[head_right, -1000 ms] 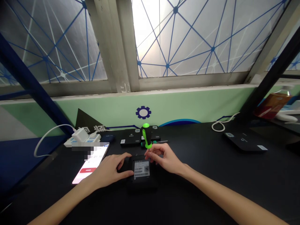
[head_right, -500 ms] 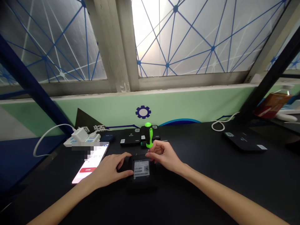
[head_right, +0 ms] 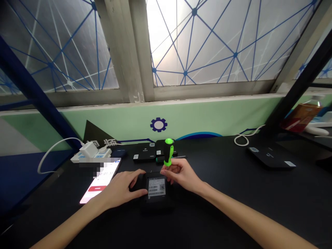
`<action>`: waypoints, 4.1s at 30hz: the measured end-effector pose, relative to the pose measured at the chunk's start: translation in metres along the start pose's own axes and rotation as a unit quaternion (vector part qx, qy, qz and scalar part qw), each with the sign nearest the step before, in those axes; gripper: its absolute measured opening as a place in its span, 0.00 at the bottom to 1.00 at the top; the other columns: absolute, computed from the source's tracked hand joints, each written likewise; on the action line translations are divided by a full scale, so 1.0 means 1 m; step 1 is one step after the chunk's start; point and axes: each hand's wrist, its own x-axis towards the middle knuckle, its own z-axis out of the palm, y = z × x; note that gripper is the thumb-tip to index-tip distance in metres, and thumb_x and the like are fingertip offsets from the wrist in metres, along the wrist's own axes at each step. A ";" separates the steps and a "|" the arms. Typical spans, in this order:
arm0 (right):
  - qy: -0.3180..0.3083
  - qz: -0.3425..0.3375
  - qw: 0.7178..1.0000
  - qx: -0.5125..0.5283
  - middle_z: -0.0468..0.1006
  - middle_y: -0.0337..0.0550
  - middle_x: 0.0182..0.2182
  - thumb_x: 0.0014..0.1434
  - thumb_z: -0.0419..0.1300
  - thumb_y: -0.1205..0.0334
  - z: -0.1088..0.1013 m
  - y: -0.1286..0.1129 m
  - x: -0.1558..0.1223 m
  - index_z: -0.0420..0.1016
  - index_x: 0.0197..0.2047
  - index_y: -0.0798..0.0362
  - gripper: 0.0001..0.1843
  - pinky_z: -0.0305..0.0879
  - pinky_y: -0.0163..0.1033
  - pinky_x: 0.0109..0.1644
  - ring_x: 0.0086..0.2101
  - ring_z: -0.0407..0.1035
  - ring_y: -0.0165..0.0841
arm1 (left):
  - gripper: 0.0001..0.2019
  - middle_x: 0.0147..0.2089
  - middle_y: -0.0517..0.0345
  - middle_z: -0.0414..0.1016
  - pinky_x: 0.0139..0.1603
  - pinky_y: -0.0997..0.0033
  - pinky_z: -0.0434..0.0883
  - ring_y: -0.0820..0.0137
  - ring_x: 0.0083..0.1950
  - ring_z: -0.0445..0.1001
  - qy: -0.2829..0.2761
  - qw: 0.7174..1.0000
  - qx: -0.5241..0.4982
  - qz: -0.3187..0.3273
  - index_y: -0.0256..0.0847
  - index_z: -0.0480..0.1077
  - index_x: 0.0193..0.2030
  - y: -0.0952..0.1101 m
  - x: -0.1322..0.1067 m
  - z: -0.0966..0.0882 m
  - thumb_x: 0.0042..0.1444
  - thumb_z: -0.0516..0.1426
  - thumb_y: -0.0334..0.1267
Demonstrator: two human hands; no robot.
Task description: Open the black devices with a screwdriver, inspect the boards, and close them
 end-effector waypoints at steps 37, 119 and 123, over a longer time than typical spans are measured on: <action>0.017 -0.104 0.994 -0.039 0.80 0.47 0.38 0.70 0.56 0.54 -0.004 -0.011 -0.005 0.77 0.35 0.54 0.16 0.71 0.46 0.48 0.39 0.74 0.39 | 0.36 0.31 0.64 0.70 0.30 0.70 0.56 0.64 0.32 0.71 0.011 1.000 -0.003 -0.003 0.48 0.63 0.66 0.000 -0.002 0.000 0.57 0.57 0.67; 0.036 -0.074 0.820 -0.567 0.79 0.45 0.40 0.67 0.57 0.66 -0.051 0.026 0.022 0.75 0.45 0.52 0.07 0.65 0.38 0.39 0.38 0.74 0.37 | 0.37 0.34 0.62 0.72 0.32 0.68 0.60 0.62 0.35 0.72 -0.013 0.999 -0.038 -0.002 0.50 0.67 0.59 0.012 -0.010 -0.006 0.49 0.61 0.70; 0.012 -0.096 0.828 -0.552 0.78 0.45 0.38 0.69 0.54 0.67 -0.054 0.028 0.023 0.77 0.41 0.52 0.10 0.65 0.38 0.40 0.37 0.74 0.37 | 0.37 0.34 0.62 0.72 0.32 0.68 0.62 0.62 0.35 0.73 -0.014 0.999 -0.034 0.011 0.50 0.67 0.60 0.010 -0.009 -0.006 0.49 0.61 0.70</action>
